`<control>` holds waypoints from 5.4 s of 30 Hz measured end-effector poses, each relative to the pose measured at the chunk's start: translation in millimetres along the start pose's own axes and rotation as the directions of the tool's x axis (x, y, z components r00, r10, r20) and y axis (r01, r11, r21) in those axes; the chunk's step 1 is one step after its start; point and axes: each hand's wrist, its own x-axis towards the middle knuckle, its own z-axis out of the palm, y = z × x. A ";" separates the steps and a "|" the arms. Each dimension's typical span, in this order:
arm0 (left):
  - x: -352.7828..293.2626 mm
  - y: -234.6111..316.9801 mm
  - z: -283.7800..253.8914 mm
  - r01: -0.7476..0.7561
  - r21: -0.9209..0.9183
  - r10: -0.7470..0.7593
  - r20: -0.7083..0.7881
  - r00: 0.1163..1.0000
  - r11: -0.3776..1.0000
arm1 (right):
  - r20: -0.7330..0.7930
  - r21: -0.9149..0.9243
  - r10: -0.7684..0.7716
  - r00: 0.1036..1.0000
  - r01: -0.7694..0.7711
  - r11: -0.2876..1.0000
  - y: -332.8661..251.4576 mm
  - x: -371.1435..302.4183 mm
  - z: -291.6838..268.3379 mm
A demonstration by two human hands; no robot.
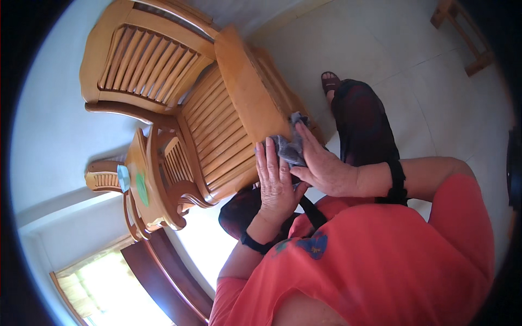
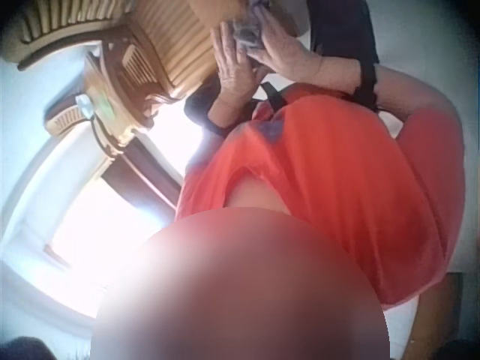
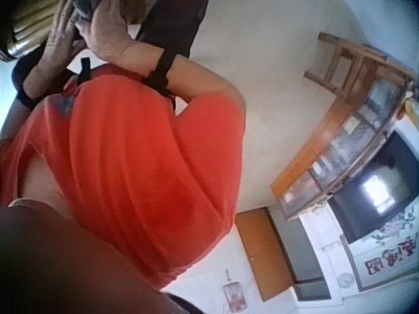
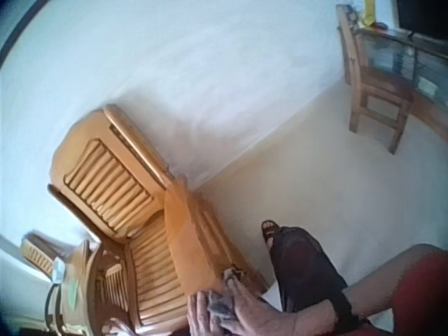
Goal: Wiping down wooden chairs and a table with a cloth.
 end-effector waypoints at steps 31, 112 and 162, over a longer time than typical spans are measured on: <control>75.1 -89.7 -2.0 0.111 -0.326 -0.155 -0.111 0.982 0.939 | 0.022 -0.584 -0.345 0.938 0.292 0.757 25.7 147.1 -20.7; 23.7 -193.5 58.2 0.285 -0.661 -0.545 -0.225 0.807 0.694 | 0.663 -0.465 -0.245 0.708 0.645 0.606 -69.4 113.6 -3.7; 177.3 -147.3 -43.9 0.099 0.037 -0.105 0.224 0.969 0.994 | 0.241 -0.111 -0.548 0.801 0.584 0.804 -17.8 101.7 -50.0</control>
